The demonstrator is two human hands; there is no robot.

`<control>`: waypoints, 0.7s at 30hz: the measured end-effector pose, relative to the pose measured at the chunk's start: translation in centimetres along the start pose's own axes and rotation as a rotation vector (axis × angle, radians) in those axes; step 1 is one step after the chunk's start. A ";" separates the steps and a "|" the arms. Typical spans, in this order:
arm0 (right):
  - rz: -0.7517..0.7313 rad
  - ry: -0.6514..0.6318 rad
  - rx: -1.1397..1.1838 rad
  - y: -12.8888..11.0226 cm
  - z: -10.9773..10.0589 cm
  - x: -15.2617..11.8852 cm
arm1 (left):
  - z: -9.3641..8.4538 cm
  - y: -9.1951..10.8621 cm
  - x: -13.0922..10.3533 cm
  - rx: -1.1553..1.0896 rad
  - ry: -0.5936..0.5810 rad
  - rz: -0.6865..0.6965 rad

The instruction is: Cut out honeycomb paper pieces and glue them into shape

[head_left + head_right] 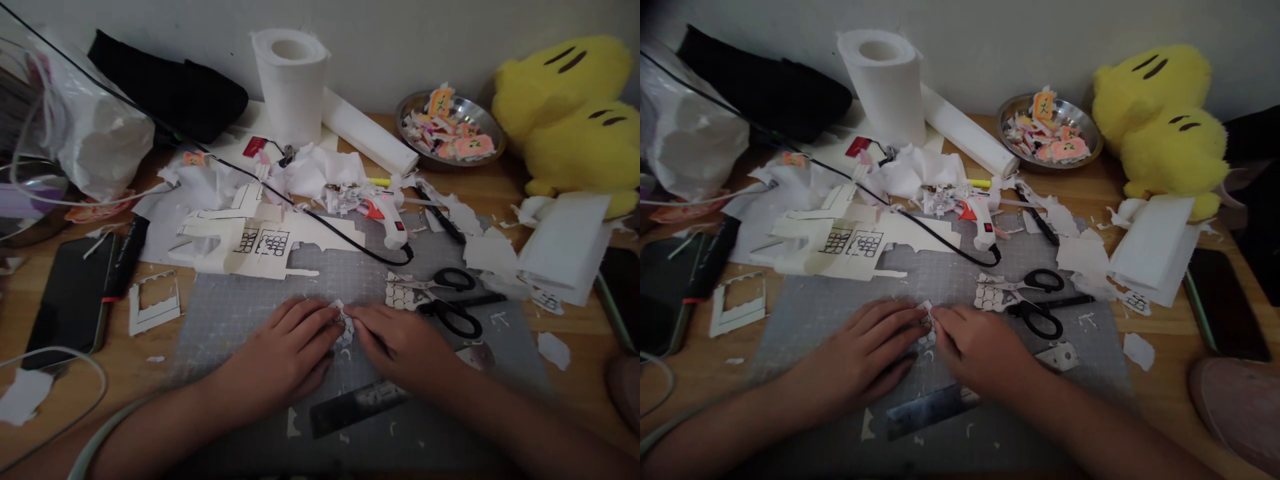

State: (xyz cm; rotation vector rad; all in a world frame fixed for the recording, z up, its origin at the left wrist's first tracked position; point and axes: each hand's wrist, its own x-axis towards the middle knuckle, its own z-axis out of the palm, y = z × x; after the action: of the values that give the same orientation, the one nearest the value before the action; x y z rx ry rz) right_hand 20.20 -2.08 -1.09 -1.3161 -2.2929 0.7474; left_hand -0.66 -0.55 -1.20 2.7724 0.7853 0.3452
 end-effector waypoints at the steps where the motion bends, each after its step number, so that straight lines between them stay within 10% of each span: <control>1: -0.022 -0.003 -0.083 -0.2 0.1 -0.1 | 0.0 0.0 0.0 -0.001 -0.002 0.000; 6: -0.097 -0.030 -0.314 -0.6 0.5 -0.4 | -0.1 0.1 0.1 -0.006 0.001 -0.001; 13: 0.091 0.085 0.186 0.5 -0.4 0.1 | -0.1 -0.1 0.1 0.018 -0.017 0.018; 21: 0.127 -0.015 0.117 0.6 -0.5 0.3 | -0.1 -0.3 0.1 0.033 0.027 0.042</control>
State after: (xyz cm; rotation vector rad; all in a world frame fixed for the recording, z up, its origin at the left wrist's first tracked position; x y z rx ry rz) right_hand 20.73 -1.47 -1.05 -1.4155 -2.1568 0.9212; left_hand -0.76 -0.26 -1.13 2.8245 0.7461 0.3823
